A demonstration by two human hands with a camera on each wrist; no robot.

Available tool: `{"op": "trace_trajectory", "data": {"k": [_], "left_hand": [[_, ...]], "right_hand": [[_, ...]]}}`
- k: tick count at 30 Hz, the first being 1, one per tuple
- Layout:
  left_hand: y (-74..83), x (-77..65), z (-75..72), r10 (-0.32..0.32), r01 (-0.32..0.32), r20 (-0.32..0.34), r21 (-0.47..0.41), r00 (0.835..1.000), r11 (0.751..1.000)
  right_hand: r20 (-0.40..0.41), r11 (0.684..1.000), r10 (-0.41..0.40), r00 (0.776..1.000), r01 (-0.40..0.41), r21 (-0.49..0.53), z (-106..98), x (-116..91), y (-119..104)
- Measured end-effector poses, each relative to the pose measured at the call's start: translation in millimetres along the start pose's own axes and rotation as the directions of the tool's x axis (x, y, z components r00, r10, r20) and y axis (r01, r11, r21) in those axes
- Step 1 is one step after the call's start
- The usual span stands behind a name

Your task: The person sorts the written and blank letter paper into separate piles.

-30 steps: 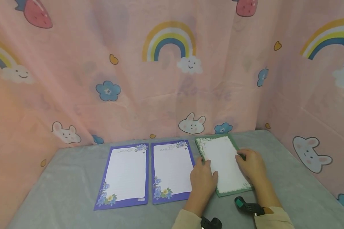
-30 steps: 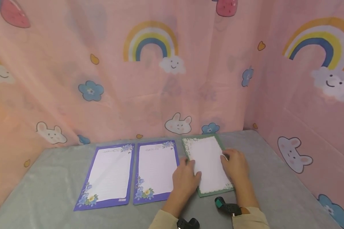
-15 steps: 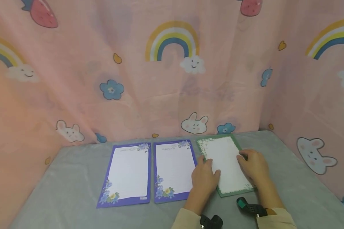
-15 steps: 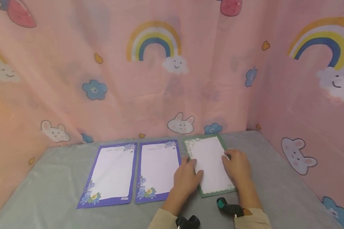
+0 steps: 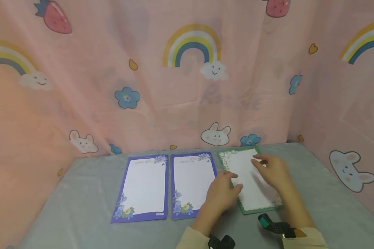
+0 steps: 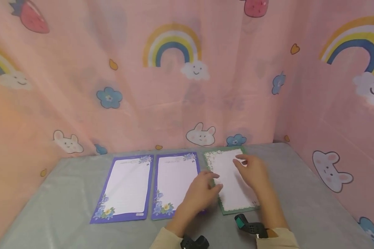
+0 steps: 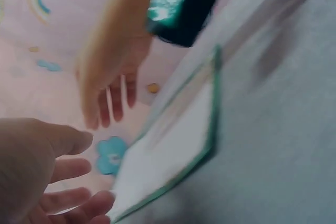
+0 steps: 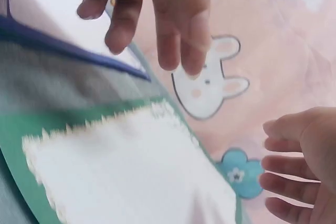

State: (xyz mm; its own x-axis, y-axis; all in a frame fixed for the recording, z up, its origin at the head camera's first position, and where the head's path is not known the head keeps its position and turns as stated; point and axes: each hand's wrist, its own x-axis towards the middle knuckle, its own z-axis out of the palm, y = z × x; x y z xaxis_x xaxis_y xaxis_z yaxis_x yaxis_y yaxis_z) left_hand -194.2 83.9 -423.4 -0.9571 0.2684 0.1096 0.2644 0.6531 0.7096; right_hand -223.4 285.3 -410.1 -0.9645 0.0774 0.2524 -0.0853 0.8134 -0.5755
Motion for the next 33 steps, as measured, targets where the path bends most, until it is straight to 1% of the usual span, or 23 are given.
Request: {"op": "trace_trajectory", "data": {"k": [3,5,7,11,14,17,20,22,25,29,33], "left_hand": [[-6.9,-2.8,-21.4,0.02,-0.018,0.021,-0.079,1.0,0.997],[-13.5,-3.5,-34.2,0.019,-0.017,0.012,-0.098,1.0,0.995],[-21.1,-3.6,-45.2,0.017,-0.018,-0.012,-0.089,1.0,0.996],[-40.6,-4.6,-59.4,0.007,-0.008,-0.091,-0.007,0.996,1.0],[-56.1,-6.2,-65.9,0.002,0.005,-0.142,0.046,0.99,0.999],[-71.3,-9.2,-72.0,-0.008,0.016,-0.168,0.047,0.986,0.999],[-87.5,-12.9,-78.8,-0.01,0.019,-0.198,0.045,0.98,0.999],[-98.2,-15.8,-83.2,-0.005,0.017,-0.224,0.055,0.974,0.998],[-114.3,-19.3,-87.3,0.013,0.012,-0.274,0.089,0.962,0.996],[-134.8,-23.0,-86.8,0.022,0.015,-0.322,0.11,0.947,0.994],[-149.3,-24.0,-83.4,0.03,0.011,-0.337,0.117,0.941,0.993]], "right_hand": [[-0.004,0.998,-0.032,0.999,0.032,0.049,4,1,-12],[-0.005,0.995,-0.054,0.999,0.054,0.081,9,1,-20],[-0.012,0.994,-0.076,0.997,0.077,0.082,16,1,-25],[-0.013,0.989,-0.109,0.994,0.11,0.095,34,0,-31],[0.018,0.986,-0.12,0.993,0.117,0.117,44,-4,-36],[0.049,0.985,-0.117,0.992,0.11,0.131,51,-8,-43],[0.069,0.986,-0.096,0.993,0.085,0.146,58,-11,-51],[0.079,0.985,-0.084,0.993,0.07,0.16,64,-13,-56],[0.091,0.985,-0.093,0.991,0.078,0.154,74,-15,-61],[0.074,0.982,-0.13,0.989,0.118,0.148,89,-17,-63],[0.008,0.976,-0.184,0.983,0.182,0.117,104,-20,-61]]}}
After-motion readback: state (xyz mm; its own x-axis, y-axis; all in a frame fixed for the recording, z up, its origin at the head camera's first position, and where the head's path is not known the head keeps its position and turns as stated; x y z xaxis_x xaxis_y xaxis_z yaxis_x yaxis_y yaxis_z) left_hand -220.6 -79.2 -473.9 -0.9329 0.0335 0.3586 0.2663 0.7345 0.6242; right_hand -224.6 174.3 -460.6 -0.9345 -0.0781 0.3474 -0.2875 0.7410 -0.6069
